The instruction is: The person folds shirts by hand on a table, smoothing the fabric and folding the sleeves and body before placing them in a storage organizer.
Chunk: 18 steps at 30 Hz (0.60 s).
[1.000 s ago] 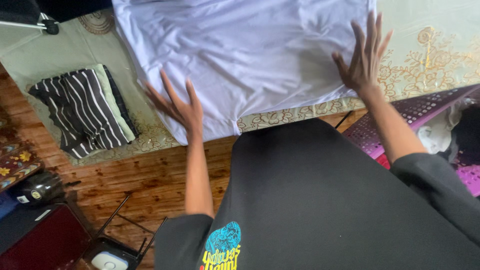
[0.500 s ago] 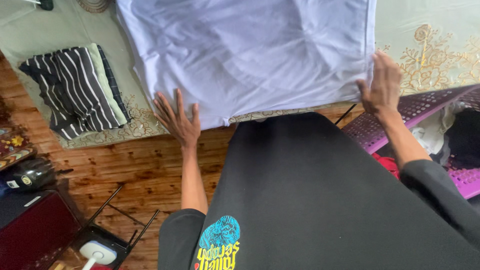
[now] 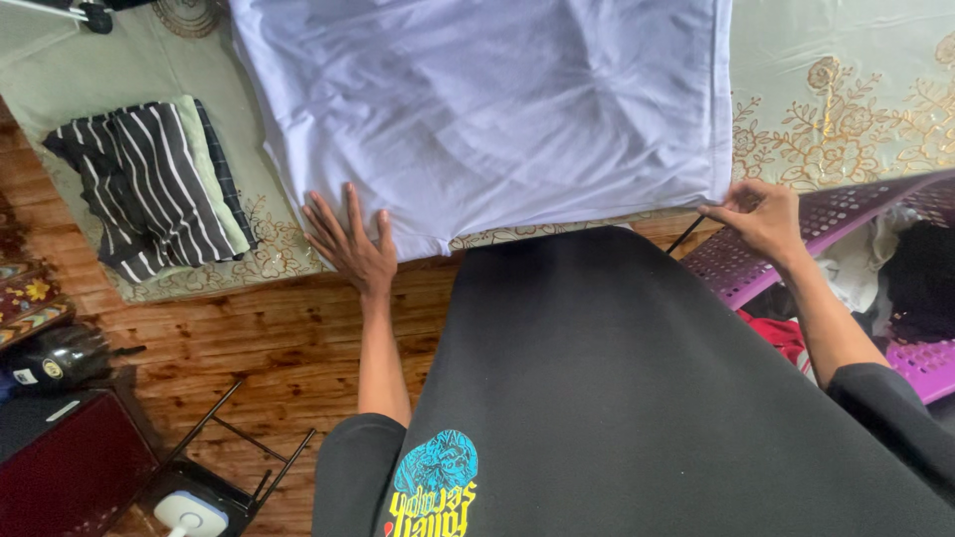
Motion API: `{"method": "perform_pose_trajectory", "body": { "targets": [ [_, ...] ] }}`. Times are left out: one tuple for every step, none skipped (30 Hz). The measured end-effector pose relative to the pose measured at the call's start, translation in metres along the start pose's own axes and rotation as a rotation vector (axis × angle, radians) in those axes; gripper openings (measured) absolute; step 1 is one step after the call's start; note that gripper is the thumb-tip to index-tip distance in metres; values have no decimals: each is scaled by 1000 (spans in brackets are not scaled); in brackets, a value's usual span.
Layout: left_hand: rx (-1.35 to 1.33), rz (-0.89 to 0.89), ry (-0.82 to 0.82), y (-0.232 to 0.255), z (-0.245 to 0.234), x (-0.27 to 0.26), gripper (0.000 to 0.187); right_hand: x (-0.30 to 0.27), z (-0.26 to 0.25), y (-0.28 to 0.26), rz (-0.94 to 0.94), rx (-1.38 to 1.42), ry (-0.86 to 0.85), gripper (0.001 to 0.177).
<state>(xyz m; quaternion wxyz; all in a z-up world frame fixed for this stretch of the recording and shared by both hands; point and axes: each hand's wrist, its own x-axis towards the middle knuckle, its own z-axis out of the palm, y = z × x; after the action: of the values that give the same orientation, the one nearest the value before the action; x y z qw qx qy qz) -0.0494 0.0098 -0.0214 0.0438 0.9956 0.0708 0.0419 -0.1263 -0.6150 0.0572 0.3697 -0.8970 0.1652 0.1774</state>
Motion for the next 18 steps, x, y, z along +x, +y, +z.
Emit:
{"method": "perform_pose_trajectory", "body": {
  "targets": [
    [0,0,10,0,0,0,65,0,0,2,39,54,-21,29],
    [-2,0,18,1,0,0,65,0,-2,3,42,55,-18,29],
    [-4,4,18,1,-1,0,65,0,-3,3,24,136,-20,26],
    [-6,6,32,1,-2,0,64,-1,-4,4,7,217,-22,29],
    [-8,8,46,2,-2,1,63,-2,-5,4,9,217,-19,29],
    [-7,10,45,3,-2,1,63,-2,-5,4,14,313,-3,24],
    [-11,6,35,3,-3,1,63,-1,-4,5,19,408,13,21],
    [-16,1,25,3,-3,1,63,-1,-4,7,19,409,12,21],
    [-15,0,26,2,-3,0,63,0,-5,9,82,632,-2,19],
    [-13,1,32,3,-3,0,63,1,-7,11,145,854,-15,20],
    [-12,1,37,3,-3,0,62,3,-9,12,143,854,-15,20],
    [-11,0,38,2,-3,0,62,4,-13,12,163,789,-82,21],
    [-16,3,38,2,-3,0,62,6,-18,10,183,723,-148,23],
    [-20,6,38,1,-2,0,63,8,-23,8,181,722,-149,23],
    [-20,4,40,1,-2,1,63,11,-27,7,162,509,-200,23],
    [-4,1,31,0,-1,1,63,13,-29,6,145,295,-249,23],
    [11,-2,21,0,-1,0,63,14,-30,6,145,295,-250,23],
    [11,-3,22,0,-1,1,63,18,-31,7,173,214,-270,23]
  ]
}}
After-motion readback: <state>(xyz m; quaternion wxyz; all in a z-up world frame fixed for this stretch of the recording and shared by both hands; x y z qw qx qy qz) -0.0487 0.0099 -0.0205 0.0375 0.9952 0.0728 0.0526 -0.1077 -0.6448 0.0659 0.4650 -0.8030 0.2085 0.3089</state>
